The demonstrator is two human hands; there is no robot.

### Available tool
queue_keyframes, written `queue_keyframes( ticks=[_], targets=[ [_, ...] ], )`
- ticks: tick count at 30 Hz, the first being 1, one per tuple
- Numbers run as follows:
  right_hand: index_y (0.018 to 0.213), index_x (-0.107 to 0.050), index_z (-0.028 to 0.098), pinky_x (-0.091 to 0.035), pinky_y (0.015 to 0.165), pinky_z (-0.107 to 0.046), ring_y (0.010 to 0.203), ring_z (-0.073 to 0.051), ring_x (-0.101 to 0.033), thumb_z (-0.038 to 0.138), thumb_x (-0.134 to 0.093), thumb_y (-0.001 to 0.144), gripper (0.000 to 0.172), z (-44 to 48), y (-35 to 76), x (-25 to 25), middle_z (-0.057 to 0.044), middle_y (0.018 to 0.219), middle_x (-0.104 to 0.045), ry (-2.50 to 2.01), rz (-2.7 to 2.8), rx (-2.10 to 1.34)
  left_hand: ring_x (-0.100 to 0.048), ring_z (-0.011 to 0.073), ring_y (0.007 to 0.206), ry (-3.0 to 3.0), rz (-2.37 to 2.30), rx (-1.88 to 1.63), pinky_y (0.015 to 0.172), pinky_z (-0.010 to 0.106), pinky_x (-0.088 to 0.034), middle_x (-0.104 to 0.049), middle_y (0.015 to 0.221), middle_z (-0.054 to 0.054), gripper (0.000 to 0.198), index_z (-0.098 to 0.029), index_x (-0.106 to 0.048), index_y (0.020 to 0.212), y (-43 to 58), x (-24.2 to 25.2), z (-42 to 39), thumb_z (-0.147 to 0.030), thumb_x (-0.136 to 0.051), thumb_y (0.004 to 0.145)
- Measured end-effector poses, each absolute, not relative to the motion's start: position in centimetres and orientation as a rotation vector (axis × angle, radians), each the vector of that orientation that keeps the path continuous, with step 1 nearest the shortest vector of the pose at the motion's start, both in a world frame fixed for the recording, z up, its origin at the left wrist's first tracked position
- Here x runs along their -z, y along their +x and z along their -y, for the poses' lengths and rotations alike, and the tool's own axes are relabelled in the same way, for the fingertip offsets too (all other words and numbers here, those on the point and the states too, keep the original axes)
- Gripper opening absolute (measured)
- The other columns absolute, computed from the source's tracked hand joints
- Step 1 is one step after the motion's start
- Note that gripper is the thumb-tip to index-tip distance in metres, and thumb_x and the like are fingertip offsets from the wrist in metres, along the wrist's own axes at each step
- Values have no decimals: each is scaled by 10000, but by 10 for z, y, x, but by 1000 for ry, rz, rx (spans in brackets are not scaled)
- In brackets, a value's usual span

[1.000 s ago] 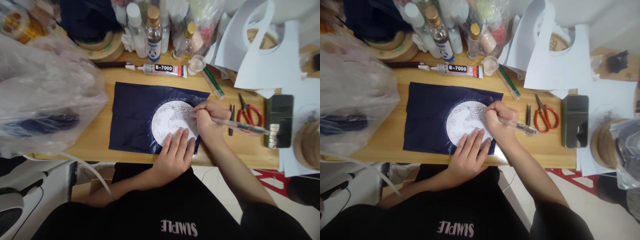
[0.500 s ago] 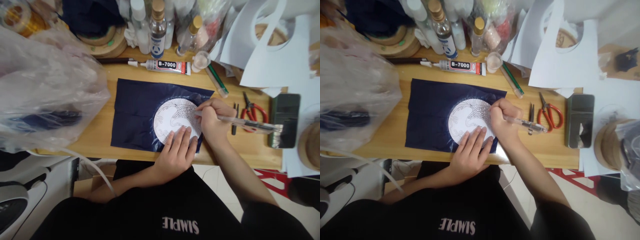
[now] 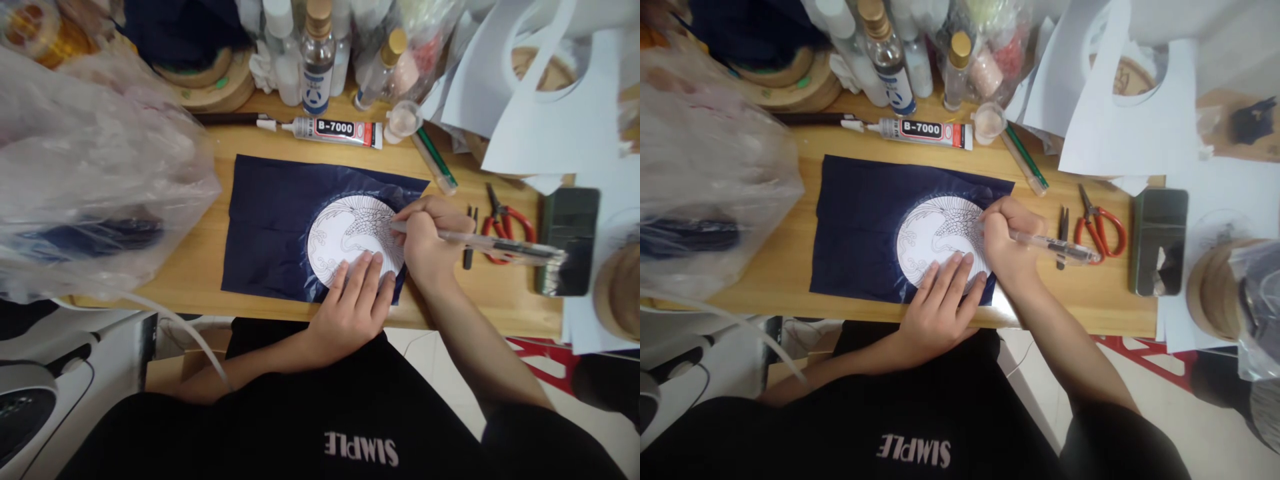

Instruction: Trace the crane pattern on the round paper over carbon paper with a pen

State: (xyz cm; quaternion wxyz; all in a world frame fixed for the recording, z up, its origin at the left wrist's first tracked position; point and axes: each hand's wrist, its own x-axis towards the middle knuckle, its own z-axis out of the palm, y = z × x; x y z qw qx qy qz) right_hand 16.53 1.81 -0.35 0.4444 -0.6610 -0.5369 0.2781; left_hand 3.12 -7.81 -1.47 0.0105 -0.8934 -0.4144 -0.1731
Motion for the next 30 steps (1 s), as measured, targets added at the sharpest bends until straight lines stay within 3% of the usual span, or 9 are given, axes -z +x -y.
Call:
queue_keyframes(
  ticks=[11, 25, 30],
  targets=[
    [568, -619, 198, -446, 518, -265, 494, -114, -531, 104, -447, 695, 233, -17, 167, 7, 27, 518, -562, -1609, 1424, -706, -503, 345, 1268, -2734, 1296, 516, 1022, 469, -433, -547, 1338, 224, 622, -74, -552, 1253, 32, 13, 77, -588, -461, 914],
    [545, -617, 162, -376, 398, -206, 411, -83, -502, 144, -442, 657, 209, -19, 165, 7, 34, 471, -550, -1605, 1319, -676, -495, 358, 1270, -2748, 1290, 553, 1053, 486, -398, -544, 1332, 243, 607, -49, -536, 1257, 32, 15, 77, -554, -487, 922],
    [566, -638, 158, -425, 459, -214, 430, -80, -508, 136, -449, 655, 209, -19, 166, 7, 28, 470, -552, -1605, 1357, -647, -511, 343, 1258, -2723, 1296, 543, 1023, 467, -434, -566, 1317, 221, 586, -68, -548, 1246, 32, 14, 77, -555, -472, 928]
  ],
)
